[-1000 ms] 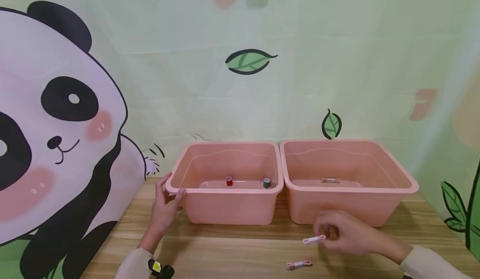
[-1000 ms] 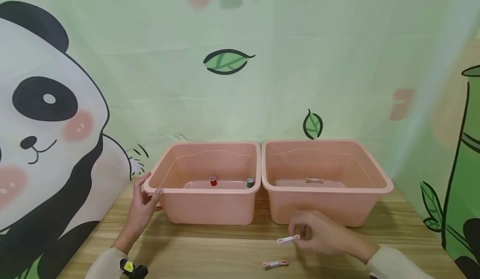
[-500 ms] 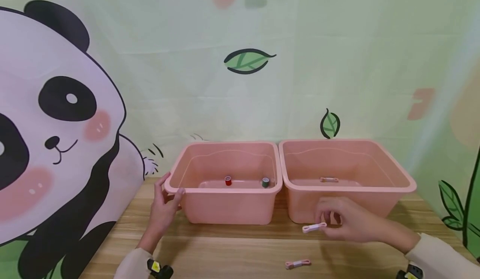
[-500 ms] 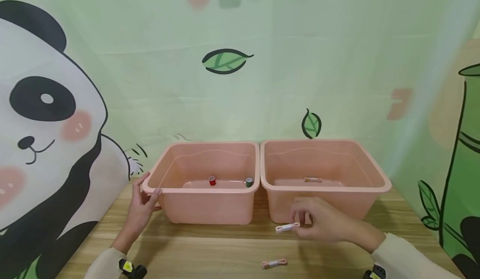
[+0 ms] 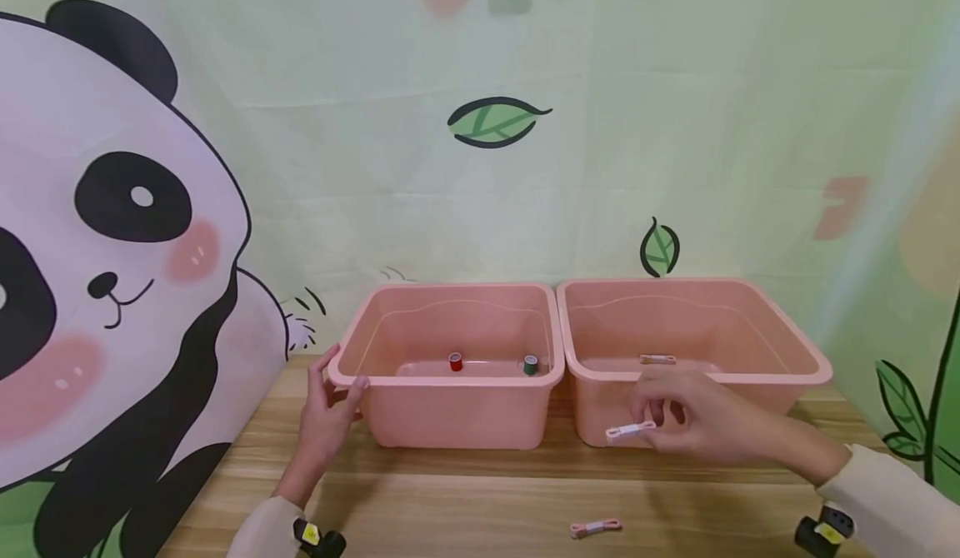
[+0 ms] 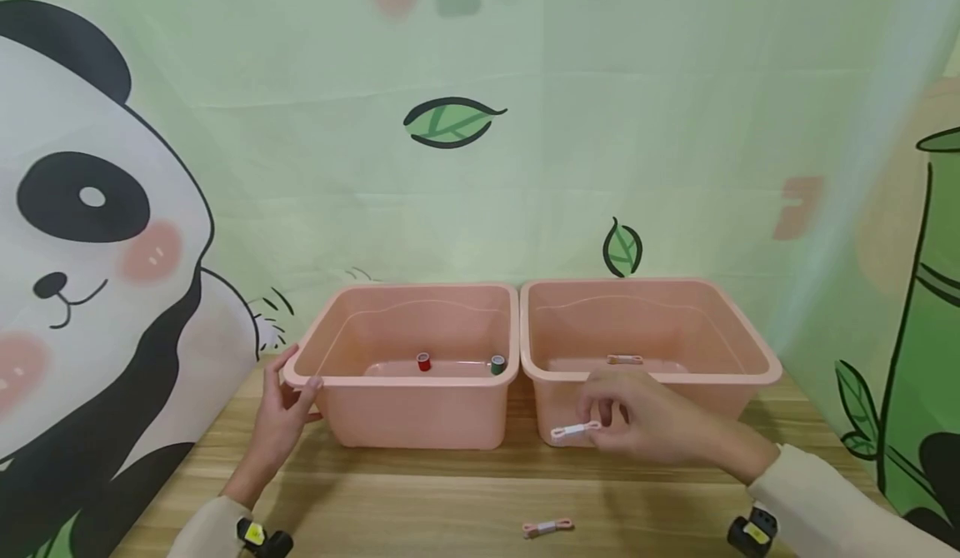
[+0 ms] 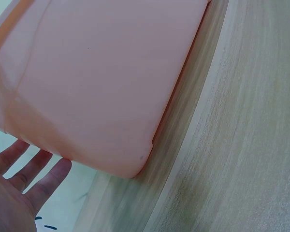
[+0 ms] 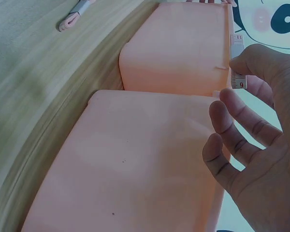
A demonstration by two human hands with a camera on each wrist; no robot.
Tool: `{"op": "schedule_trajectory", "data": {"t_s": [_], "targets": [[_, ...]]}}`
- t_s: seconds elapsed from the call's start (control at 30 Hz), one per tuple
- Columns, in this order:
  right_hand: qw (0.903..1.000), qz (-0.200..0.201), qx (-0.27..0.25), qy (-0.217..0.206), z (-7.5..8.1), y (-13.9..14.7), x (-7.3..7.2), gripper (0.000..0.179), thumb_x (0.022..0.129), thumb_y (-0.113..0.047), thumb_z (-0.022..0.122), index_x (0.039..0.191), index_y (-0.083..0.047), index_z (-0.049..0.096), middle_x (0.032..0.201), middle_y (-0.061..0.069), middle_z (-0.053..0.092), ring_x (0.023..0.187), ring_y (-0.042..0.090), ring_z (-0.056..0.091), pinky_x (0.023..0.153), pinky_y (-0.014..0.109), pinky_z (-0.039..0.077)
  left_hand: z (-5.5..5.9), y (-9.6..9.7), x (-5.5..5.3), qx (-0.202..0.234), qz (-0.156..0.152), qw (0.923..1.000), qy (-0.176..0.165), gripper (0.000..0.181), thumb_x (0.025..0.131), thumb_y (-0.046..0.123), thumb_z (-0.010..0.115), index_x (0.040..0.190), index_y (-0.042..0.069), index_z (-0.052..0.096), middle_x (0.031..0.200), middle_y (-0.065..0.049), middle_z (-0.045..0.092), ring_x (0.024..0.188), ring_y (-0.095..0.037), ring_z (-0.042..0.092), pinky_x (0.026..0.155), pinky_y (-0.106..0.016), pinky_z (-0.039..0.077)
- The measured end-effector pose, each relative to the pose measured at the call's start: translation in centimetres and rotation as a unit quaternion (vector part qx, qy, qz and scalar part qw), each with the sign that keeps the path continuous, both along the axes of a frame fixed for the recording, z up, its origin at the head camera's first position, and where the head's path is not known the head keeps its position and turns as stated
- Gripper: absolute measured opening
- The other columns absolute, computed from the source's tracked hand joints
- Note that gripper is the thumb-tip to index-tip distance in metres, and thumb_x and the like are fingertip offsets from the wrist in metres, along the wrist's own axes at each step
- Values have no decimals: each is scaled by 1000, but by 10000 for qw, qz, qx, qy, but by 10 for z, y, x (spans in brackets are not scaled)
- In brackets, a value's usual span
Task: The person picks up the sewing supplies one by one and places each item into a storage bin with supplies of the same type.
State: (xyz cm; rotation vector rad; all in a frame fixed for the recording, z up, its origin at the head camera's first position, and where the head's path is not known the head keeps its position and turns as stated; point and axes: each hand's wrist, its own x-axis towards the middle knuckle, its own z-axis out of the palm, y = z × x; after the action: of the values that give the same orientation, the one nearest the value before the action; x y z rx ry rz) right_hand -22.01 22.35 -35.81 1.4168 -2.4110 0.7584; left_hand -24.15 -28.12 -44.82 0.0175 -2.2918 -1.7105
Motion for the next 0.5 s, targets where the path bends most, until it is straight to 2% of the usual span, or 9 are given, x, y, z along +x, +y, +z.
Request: {"op": "schedule_trajectory", "data": {"t_s": [0.23,0.5], "targets": [[9994,-90,21,-337,11,3,-2,27,87,-10,81,95,-30,65,84,-18,57,70,6,55,54,22,48,0,1,0,-55,24,10000,4,75,99,52,63,158,42,18,161,-10,38,122,-34,57,86,-39,62],[9995,22,-91,-299,29,6,-12,28,84,-4,81,93,-25,66,81,-18,59,65,10,56,51,21,48,-1,-1,0,-91,17,9999,53,75,100,51,62,159,40,17,161,-11,38,122,-35,57,86,-39,62]]}}
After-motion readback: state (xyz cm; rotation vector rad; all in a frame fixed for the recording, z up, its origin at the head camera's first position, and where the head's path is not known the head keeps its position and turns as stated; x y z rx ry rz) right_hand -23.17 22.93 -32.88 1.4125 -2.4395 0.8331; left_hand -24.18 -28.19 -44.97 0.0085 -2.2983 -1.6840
